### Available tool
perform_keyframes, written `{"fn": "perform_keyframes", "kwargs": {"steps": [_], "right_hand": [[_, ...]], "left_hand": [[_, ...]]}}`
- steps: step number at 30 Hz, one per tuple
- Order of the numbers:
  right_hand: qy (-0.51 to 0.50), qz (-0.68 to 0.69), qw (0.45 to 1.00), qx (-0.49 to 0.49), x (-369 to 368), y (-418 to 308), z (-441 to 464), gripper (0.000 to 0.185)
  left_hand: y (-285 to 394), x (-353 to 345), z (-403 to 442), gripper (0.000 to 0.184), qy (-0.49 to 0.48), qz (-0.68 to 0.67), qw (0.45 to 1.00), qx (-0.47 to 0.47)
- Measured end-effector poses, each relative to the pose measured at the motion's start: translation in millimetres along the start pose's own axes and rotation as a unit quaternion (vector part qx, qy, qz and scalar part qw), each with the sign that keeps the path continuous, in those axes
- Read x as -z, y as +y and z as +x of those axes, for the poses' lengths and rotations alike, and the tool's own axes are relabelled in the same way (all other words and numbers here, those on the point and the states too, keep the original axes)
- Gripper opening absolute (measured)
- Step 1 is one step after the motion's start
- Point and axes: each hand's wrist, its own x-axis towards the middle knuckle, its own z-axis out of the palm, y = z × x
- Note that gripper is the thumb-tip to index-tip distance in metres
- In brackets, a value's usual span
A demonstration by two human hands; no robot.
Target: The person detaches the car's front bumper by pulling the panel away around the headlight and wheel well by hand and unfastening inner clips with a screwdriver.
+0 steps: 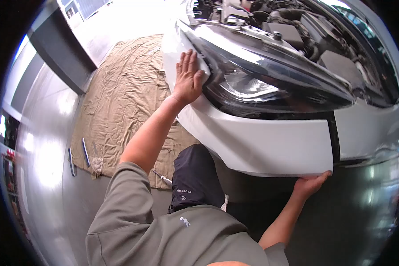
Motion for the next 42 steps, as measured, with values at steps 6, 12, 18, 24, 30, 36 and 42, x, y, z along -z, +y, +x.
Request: {"fn": "perform_keyframes", "kwargs": {"steps": [6,12,18,24,30,36,42], "right_hand": [[0.024,-0.023,0.999,0.016,-21.3,-12.6,-20.9,0.07],[0.047,-0.061,0.997,0.026,5.0,1.2,-3.9,0.069],[0.003,-0.028,0.999,0.043,-17.2,-35.1,-29.0,0.068],[0.021,-0.023,0.999,0.04,-4.4,-19.1,4.3,0.061],[-0.038,-0.033,0.995,0.082,11.7,-12.2,13.4,0.071],[0.05,-0.046,0.995,0.08,-28.8,-16.7,7.5,0.077],[0.033,-0.053,0.994,0.088,-26.6,-10.3,14.1,0.08]], "left_hand": [[-74.5,27.4,18.5,0.063,0.038,-0.044,0.995,0.078],[-140.7,-37.4,40.6,0.073,0.081,0.005,0.987,0.136],[-65.3,-35.4,56.7,0.076,0.146,-0.068,0.956,0.245],[-71.9,-36.8,50.7,0.075,0.148,-0.031,0.961,0.23],[-69.9,-34.1,52.2,0.07,0.161,-0.027,0.966,0.202],[-70.5,-37.9,50.1,0.064,0.206,-0.057,0.96,0.182],[-38.0,-27.1,39.3,0.054,0.226,-0.026,0.943,0.243]]}}
